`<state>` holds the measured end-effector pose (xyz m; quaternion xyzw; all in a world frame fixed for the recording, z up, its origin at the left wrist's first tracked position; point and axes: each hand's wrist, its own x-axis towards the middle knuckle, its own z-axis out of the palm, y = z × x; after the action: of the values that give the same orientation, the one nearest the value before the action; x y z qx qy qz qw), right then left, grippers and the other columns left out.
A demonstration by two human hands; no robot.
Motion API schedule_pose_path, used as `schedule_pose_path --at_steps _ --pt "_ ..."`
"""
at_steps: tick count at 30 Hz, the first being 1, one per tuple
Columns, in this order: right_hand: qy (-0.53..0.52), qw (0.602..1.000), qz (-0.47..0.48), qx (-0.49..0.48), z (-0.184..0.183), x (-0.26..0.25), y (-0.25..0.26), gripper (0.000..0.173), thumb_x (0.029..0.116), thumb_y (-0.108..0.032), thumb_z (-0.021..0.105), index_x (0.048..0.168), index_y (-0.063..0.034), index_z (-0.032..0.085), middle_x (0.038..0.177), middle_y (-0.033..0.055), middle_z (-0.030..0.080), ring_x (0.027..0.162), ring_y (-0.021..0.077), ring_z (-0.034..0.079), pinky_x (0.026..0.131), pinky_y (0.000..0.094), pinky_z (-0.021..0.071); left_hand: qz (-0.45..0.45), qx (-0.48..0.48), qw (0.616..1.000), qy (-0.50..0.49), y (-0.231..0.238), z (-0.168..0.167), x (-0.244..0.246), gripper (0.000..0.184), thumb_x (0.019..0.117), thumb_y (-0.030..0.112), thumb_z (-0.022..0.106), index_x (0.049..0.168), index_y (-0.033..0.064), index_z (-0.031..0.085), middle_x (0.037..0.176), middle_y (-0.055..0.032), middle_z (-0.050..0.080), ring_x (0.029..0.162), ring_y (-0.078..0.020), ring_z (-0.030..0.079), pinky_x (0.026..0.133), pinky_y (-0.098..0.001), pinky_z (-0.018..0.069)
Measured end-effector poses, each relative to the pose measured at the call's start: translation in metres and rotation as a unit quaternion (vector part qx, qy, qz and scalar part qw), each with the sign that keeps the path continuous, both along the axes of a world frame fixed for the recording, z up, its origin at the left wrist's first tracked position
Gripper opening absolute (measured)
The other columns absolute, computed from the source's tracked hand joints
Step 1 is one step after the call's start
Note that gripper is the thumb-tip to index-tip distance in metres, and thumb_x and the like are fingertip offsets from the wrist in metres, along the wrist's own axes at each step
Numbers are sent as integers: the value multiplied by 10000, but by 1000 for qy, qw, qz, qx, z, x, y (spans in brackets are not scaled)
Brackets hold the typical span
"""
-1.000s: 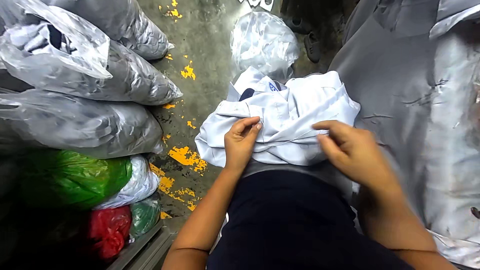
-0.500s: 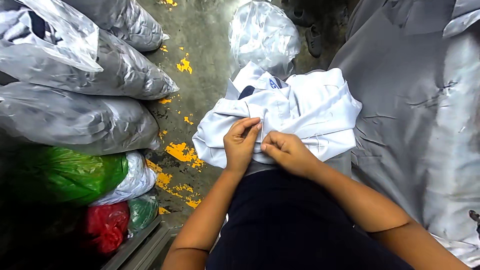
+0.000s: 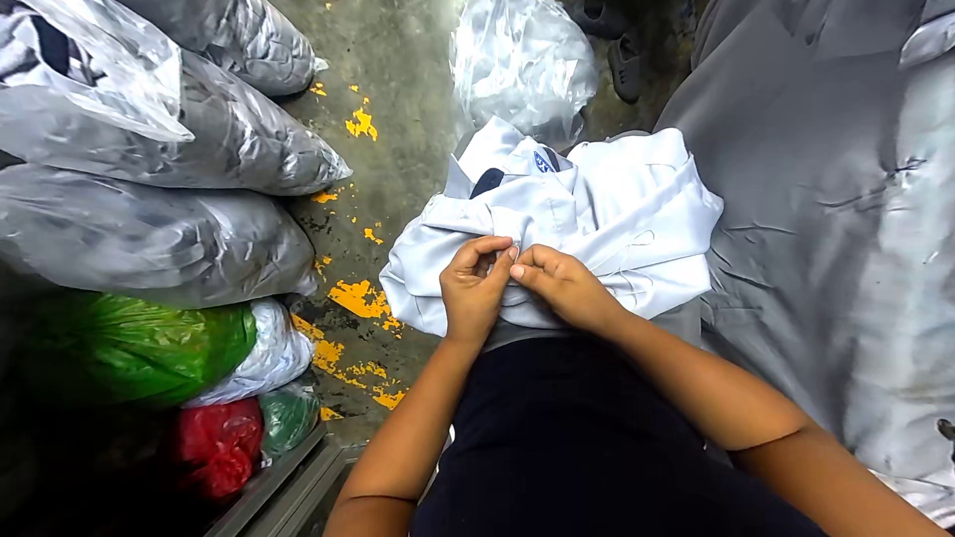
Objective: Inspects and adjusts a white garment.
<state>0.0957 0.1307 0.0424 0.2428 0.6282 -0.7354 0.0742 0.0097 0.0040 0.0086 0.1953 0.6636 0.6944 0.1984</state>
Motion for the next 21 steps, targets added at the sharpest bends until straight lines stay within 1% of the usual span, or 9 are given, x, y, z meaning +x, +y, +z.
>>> schedule_pose_path --at_steps 2,5,9,13,15,18,19,20,21 --pt "0 996 -32 -85 -7 0 0 140 1062 -173 517 967 -83 565 604 -67 443 497 -1 403 502 159 353 -3 0 1000 -4 0 1 0 190 881 -77 704 1045 19 713 999 42 720 836 -9 661 779 -189 573" --pt "0 990 -72 -120 -11 -1 0 134 1070 -187 512 1001 -83 562 592 -72 430 473 5 384 478 162 340 -5 -5 1000 -6 0 1 0 189 875 -79 706 1030 28 718 986 46 719 818 -7 654 766 -188 570" --pt "5 991 -82 -105 -13 -1 0 157 1064 -141 519 951 -75 605 583 -69 437 469 1 377 470 160 329 -9 -3 1000 -11 0 1 -1 191 871 -83 710 1024 30 718 975 42 720 804 -13 656 752 -186 571" --pt "19 994 -71 -86 -13 0 2 180 1038 -77 501 875 -82 576 585 -64 449 477 4 386 475 161 330 -21 5 1000 -20 0 2 1 205 863 -100 700 1020 30 715 962 39 722 796 -20 663 748 -199 579" --pt "33 997 -57 -51 -8 2 2 185 1017 -55 517 843 -73 576 577 -59 455 476 -5 395 472 150 334 -12 -5 1000 -9 1 1 3 199 863 -102 687 1023 15 707 970 41 721 803 -7 660 753 -190 576" --pt "57 998 -32 24 -5 4 -3 180 988 -45 551 810 -71 570 559 -81 426 484 -35 379 482 139 315 -1 -41 999 -1 1 -3 2 181 882 -75 680 1044 4 693 940 49 711 761 16 640 719 -169 562" --pt "61 996 -22 68 -5 4 -4 176 987 -58 553 812 -69 570 564 -81 421 489 -33 376 485 145 315 -5 -48 999 -5 1 -4 0 179 887 -68 685 1049 6 692 934 49 712 753 17 641 714 -167 562" --pt "66 989 1 134 -4 5 -5 163 992 -84 551 834 -59 583 580 -68 431 503 -14 392 492 165 333 -12 -53 998 -16 1 -4 -2 175 895 -59 690 1057 8 693 932 48 714 754 13 645 718 -170 565" --pt "69 973 41 216 -1 6 -7 168 1000 -124 549 871 -39 617 600 -27 476 522 45 450 503 224 385 -17 -54 998 -34 0 -4 -4 171 905 -49 692 1064 14 698 931 48 718 759 8 650 722 -176 567"
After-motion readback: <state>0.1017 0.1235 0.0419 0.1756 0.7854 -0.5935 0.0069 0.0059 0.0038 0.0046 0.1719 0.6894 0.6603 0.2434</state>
